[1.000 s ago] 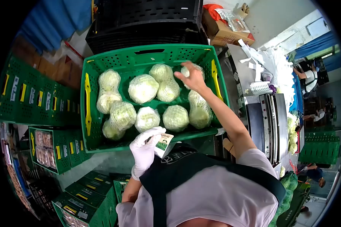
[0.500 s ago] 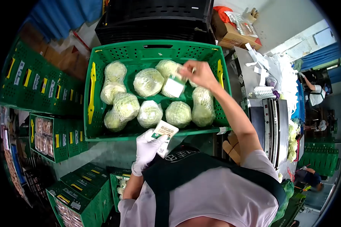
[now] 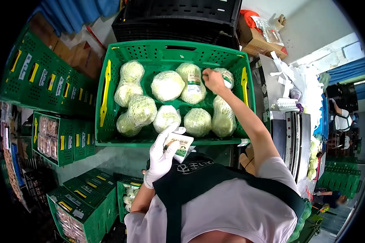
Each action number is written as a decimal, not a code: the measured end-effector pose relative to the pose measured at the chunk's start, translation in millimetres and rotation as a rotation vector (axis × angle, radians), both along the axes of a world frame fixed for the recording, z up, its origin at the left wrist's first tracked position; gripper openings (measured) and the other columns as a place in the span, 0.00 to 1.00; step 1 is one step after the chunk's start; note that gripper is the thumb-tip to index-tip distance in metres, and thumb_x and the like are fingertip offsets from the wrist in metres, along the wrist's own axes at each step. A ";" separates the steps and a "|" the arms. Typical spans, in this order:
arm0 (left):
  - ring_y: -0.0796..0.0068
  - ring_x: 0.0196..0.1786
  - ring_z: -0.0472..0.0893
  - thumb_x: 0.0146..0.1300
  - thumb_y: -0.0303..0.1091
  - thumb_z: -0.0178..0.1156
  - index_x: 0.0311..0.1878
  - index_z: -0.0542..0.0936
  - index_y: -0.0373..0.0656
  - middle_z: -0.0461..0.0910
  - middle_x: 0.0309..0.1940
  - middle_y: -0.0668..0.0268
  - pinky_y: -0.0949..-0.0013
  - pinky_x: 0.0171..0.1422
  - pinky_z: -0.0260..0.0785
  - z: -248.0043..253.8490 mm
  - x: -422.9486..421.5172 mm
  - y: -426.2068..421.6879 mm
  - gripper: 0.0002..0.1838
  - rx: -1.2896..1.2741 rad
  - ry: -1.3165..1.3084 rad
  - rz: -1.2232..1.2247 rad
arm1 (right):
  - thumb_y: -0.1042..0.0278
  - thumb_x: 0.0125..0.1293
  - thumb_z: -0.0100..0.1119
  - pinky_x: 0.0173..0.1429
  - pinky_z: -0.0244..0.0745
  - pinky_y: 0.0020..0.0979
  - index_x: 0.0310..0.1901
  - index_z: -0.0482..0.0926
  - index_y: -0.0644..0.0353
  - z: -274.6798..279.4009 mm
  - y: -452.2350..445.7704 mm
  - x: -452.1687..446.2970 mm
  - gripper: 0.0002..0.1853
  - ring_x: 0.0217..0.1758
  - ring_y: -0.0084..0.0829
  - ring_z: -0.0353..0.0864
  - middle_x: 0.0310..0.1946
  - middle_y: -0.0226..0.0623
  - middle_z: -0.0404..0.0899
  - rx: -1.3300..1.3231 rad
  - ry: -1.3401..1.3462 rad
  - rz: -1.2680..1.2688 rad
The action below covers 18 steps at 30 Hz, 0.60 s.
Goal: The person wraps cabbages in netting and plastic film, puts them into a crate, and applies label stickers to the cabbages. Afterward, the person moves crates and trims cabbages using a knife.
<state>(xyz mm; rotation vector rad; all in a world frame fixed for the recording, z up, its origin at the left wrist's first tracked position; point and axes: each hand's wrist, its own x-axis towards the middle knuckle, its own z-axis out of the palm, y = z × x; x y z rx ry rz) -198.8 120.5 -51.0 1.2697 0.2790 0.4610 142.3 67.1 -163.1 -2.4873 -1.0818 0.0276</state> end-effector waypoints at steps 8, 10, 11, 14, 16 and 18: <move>0.78 0.39 0.79 0.49 0.17 0.63 0.34 0.78 0.35 0.81 0.32 0.63 0.75 0.43 0.72 -10.7 7.8 2.9 0.08 0.282 0.423 0.263 | 0.67 0.54 0.66 0.37 0.76 0.24 0.40 0.79 0.59 144.0 -43.9 -160.0 0.13 0.30 0.21 0.80 0.29 0.31 0.82 0.116 0.867 0.600; 0.78 0.39 0.80 0.46 0.16 0.65 0.30 0.78 0.35 0.80 0.30 0.63 0.75 0.41 0.74 -10.4 6.8 4.2 0.08 0.337 0.561 0.272 | 0.69 0.54 0.66 0.31 0.71 0.22 0.32 0.80 0.62 149.7 -39.5 -163.2 0.07 0.25 0.18 0.77 0.23 0.31 0.80 0.109 0.784 0.571; 0.78 0.38 0.80 0.46 0.17 0.66 0.31 0.77 0.35 0.80 0.28 0.65 0.75 0.40 0.74 -10.1 5.9 5.6 0.09 -0.038 0.359 0.238 | 0.70 0.54 0.65 0.31 0.71 0.22 0.31 0.80 0.61 147.1 -34.1 -159.9 0.06 0.24 0.18 0.76 0.22 0.30 0.80 0.176 0.824 0.577; 0.80 0.35 0.79 0.50 0.17 0.63 0.37 0.77 0.32 0.79 0.35 0.65 0.76 0.38 0.73 -9.7 -8.4 17.1 0.10 -0.210 0.259 0.099 | 0.70 0.56 0.62 0.31 0.70 0.24 0.31 0.79 0.61 136.6 4.4 -122.3 0.05 0.26 0.19 0.76 0.23 0.31 0.80 0.209 0.724 0.409; 0.79 0.42 0.78 0.52 0.20 0.63 0.41 0.79 0.33 0.78 0.42 0.62 0.76 0.41 0.72 -20.8 -27.3 31.1 0.11 -0.128 0.384 0.061 | 0.67 0.55 0.62 0.32 0.71 0.28 0.30 0.78 0.61 113.5 40.9 -95.2 0.06 0.30 0.23 0.77 0.25 0.34 0.80 0.257 0.580 0.356; 0.77 0.46 0.77 0.51 0.21 0.63 0.40 0.79 0.34 0.78 0.43 0.61 0.75 0.44 0.71 -26.3 -37.9 31.9 0.11 0.025 0.322 0.115 | 0.61 0.52 0.64 0.35 0.72 0.34 0.31 0.77 0.59 75.8 75.2 -72.4 0.11 0.33 0.30 0.78 0.26 0.37 0.80 0.204 0.341 0.341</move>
